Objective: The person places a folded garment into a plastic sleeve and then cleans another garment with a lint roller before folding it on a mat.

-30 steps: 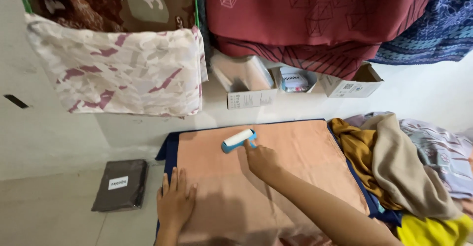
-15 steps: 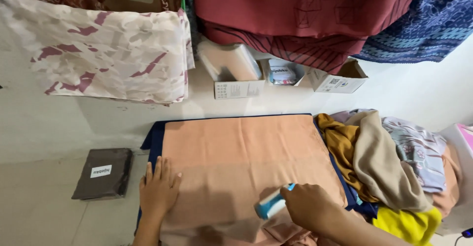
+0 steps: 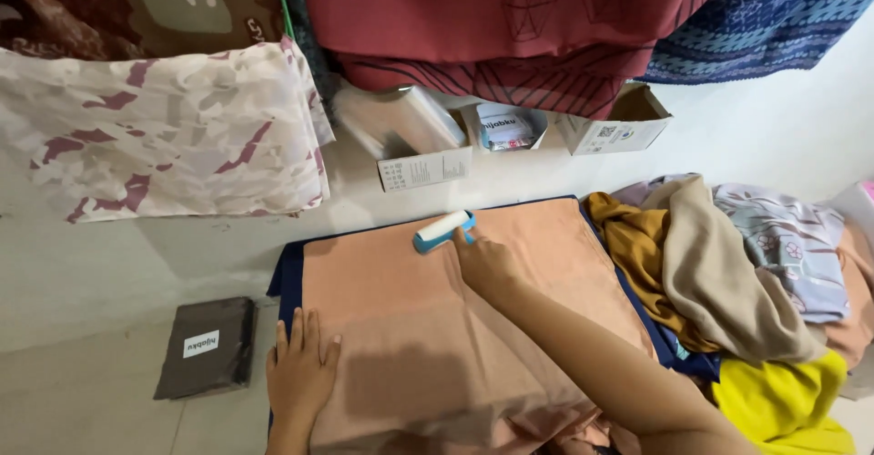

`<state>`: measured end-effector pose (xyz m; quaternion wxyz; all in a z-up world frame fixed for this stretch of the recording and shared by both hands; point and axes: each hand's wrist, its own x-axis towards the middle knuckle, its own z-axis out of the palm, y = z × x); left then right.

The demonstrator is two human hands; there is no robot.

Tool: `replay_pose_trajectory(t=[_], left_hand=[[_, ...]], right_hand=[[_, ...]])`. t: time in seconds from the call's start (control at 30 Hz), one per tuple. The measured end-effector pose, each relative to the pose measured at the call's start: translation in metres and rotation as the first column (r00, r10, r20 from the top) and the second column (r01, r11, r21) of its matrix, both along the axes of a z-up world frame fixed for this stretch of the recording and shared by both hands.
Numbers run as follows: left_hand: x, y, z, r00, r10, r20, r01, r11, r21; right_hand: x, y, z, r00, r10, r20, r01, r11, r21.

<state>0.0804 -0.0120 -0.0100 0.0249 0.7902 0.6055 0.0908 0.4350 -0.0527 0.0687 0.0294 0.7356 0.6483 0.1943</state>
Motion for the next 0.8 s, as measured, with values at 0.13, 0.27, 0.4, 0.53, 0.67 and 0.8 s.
replay_pose_trajectory(t=[0.13,0.27,0.4,0.53,0.67,0.8], left_hand=[[-0.001,0.001,-0.009,0.999,-0.013,0.042,0.012,0.999,0.042],[-0.002,-0.001,-0.015,0.997,-0.040,0.066,0.025,0.976,0.217],[-0.002,-0.001,-0.018,0.998,-0.024,0.057,0.015,0.988,0.157],[0.001,0.000,-0.021,0.998,-0.027,0.061,0.008,0.956,0.292],[-0.001,0.001,-0.022,0.997,-0.020,0.071,0.006,0.980,0.197],[0.000,-0.003,-0.020,0.999,-0.025,0.043,0.013,0.964,0.265]], right_hand=[[0.007,-0.002,-0.005,0.999,0.002,-0.053,0.001,0.999,0.049],[0.012,-0.052,0.001,0.972,-0.073,-0.222,0.054,0.995,-0.088],[0.009,-0.139,0.044,0.972,-0.065,-0.225,0.017,0.978,-0.207],[0.018,-0.202,0.074,0.976,-0.114,-0.188,0.017,0.891,-0.453],[0.020,-0.222,0.091,0.970,-0.181,-0.160,0.051,0.802,-0.595],[0.027,-0.198,0.071,0.979,-0.131,-0.155,0.042,0.879,-0.474]])
